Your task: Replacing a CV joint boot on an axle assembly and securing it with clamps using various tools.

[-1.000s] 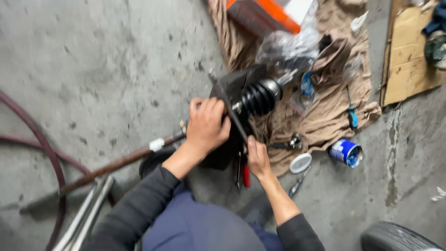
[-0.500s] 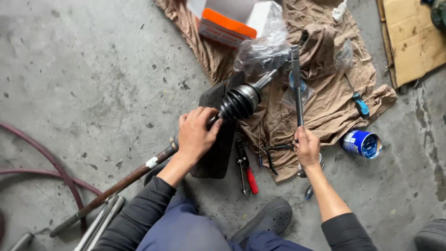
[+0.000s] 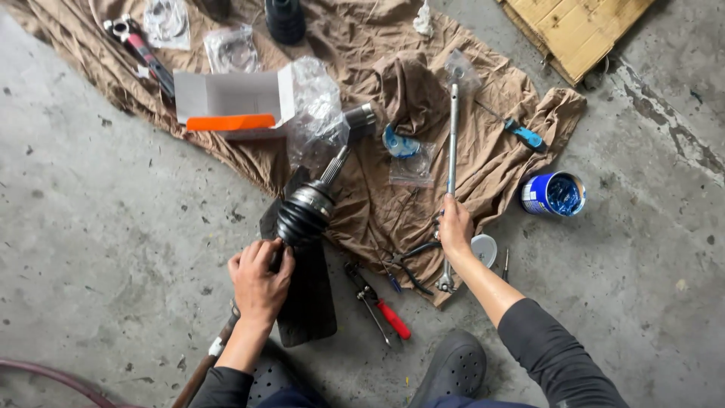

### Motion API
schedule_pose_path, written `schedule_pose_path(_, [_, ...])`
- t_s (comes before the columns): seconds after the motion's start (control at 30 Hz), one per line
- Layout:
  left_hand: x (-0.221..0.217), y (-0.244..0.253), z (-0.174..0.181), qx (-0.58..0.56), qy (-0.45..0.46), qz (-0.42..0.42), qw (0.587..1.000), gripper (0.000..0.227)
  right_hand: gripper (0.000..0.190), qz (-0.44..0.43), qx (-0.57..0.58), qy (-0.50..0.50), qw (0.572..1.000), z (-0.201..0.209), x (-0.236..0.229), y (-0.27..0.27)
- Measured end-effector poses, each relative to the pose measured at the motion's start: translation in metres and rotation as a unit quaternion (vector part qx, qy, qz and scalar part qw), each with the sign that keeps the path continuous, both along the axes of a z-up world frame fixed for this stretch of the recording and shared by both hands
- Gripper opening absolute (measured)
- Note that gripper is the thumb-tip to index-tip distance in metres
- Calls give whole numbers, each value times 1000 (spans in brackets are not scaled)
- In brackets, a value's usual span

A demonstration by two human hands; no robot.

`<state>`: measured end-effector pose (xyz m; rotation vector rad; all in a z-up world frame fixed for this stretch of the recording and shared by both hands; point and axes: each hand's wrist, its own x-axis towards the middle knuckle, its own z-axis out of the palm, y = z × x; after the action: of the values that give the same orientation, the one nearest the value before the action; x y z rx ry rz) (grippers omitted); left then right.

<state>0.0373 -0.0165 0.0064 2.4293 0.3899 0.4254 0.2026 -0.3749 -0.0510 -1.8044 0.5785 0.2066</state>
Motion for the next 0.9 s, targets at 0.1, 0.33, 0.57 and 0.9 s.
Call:
schedule_pose_path(0.1, [0, -4, 8, 34, -6, -14, 999, 24, 45, 45, -166, -33, 985, -39, 27, -18])
schedule_pose_path(0.33, [-7, -5, 9, 28, 10, -5, 1000, 28, 35, 202, -380, 47, 902, 9, 95, -29])
schedule_pose_path(0.57, [-10, -3, 60, 122, 143, -80, 979, 66, 30, 402, -442, -58, 800, 101, 205, -10])
schedule_pose_path(0.9, [-58, -14, 127, 160, 279, -241, 916, 56, 27, 288, -321, -315, 846, 20, 273, 40])
